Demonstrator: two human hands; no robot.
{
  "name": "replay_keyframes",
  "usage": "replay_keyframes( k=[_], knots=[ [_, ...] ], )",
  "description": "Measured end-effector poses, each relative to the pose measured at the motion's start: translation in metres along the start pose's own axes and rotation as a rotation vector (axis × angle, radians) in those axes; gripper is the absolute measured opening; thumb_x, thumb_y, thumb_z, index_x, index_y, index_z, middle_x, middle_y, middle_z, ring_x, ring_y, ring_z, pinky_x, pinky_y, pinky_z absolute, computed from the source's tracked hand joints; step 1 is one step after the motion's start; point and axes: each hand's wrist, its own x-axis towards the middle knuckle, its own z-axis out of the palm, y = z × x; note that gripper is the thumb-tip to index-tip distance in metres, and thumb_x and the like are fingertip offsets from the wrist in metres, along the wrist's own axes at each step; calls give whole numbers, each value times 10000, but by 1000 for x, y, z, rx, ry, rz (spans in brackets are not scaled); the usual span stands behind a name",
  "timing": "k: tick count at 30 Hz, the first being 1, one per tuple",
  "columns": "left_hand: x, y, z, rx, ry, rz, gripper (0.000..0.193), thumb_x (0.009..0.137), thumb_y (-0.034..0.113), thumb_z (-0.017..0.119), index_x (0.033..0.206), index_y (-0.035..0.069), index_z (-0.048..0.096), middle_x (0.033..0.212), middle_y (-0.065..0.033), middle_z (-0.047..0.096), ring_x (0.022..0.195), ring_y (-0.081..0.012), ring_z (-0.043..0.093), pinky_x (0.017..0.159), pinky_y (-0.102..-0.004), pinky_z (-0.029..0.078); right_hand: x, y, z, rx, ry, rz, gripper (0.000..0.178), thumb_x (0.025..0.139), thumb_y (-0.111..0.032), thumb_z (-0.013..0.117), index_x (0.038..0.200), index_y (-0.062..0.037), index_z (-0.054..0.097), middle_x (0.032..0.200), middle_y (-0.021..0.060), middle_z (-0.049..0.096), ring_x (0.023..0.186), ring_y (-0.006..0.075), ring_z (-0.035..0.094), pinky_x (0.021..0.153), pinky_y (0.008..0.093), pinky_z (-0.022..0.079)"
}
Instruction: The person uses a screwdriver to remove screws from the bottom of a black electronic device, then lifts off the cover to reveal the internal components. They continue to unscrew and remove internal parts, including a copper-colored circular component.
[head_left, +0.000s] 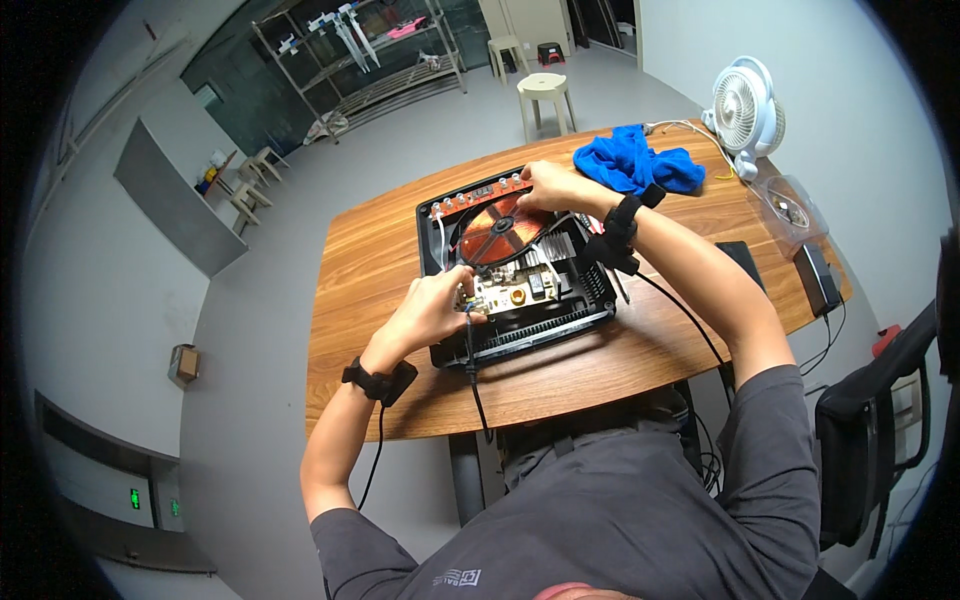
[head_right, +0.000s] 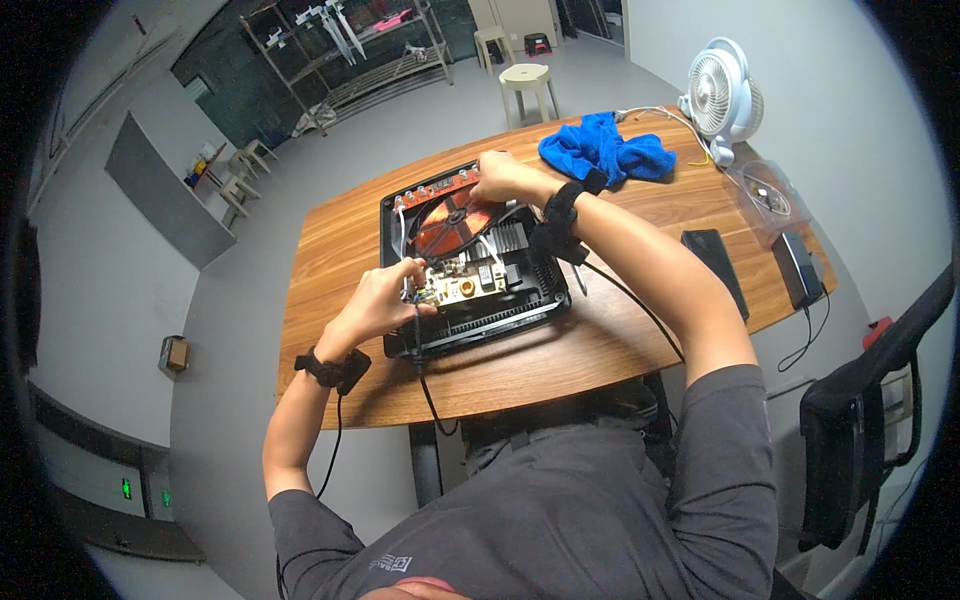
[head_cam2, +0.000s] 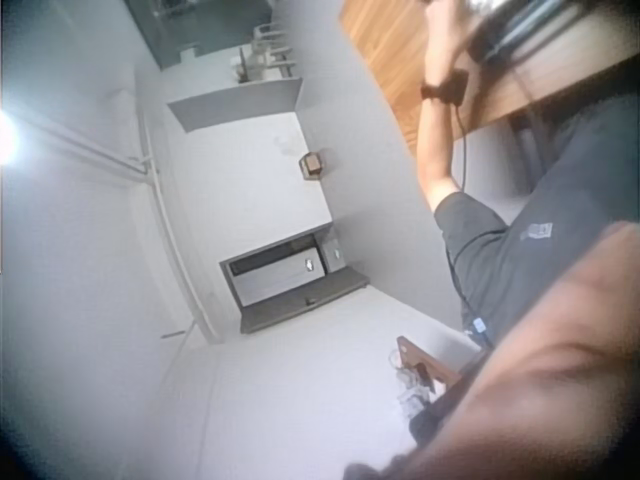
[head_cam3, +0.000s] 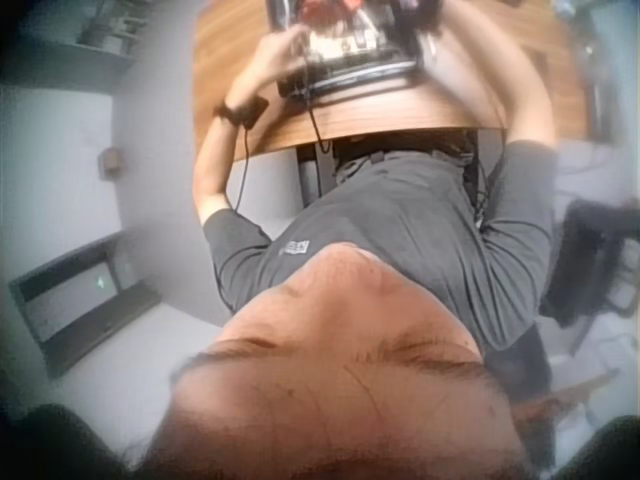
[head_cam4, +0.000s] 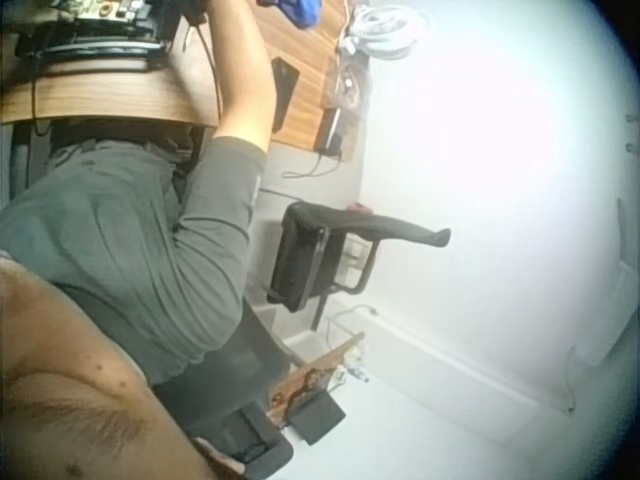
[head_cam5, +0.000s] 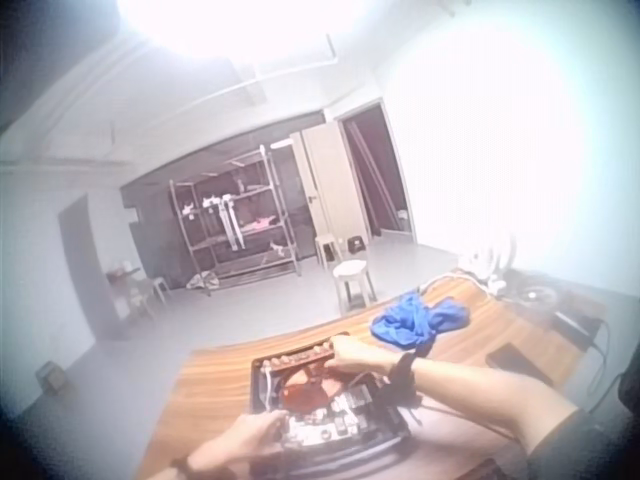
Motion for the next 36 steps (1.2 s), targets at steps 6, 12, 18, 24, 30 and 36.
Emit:
replay_keyframes(
  k=[6,12,18,24,30,36],
  knots=[
    [-5,12,-20,-15,-14,-5,477,738,210,904,1014,24,562,995,-171,709,928,-396,698,776,-444,548,-7,13,-22,378,-49,-9,304,779,-161,823,950,81,756,874,127,747,768,197,684,686,341,538],
    [-14,9,-34,-12,14,46,486,732,209,906,1017,31,555,1094,-188,718,1078,-403,686,855,-428,563,-6,15,-43,888,-301,171,141,902,-96,770,924,35,724,840,86,702,719,135,671,616,238,572],
    [-27,12,-54,-30,-47,-22,487,726,197,905,1001,27,541,1227,-214,692,1111,-411,672,881,-445,556,-15,1,-47,1004,-399,178,137,961,-97,704,989,37,692,873,57,683,683,115,673,644,235,648],
    [-39,5,-64,-35,9,77,482,710,183,909,979,24,541,1231,-209,692,1088,-408,678,867,-442,555,-30,-20,-55,1037,-325,148,259,989,-75,645,1204,61,596,926,70,674,663,85,636,641,244,646],
    [-46,3,-77,20,139,123,456,711,143,899,950,34,527,1250,-159,697,1071,-381,686,879,-432,553,-36,-49,-55,1116,-272,35,389,997,-86,645,1337,63,529,822,-29,586,528,4,467,678,245,640],
    [-56,-17,-72,23,202,6,442,722,106,878,971,27,522,1219,-160,699,1078,-369,678,907,-430,544,-26,-81,-41,1147,-123,-13,394,1009,-86,620,1347,77,501,949,52,651,563,21,518,700,247,639]
  ],
)
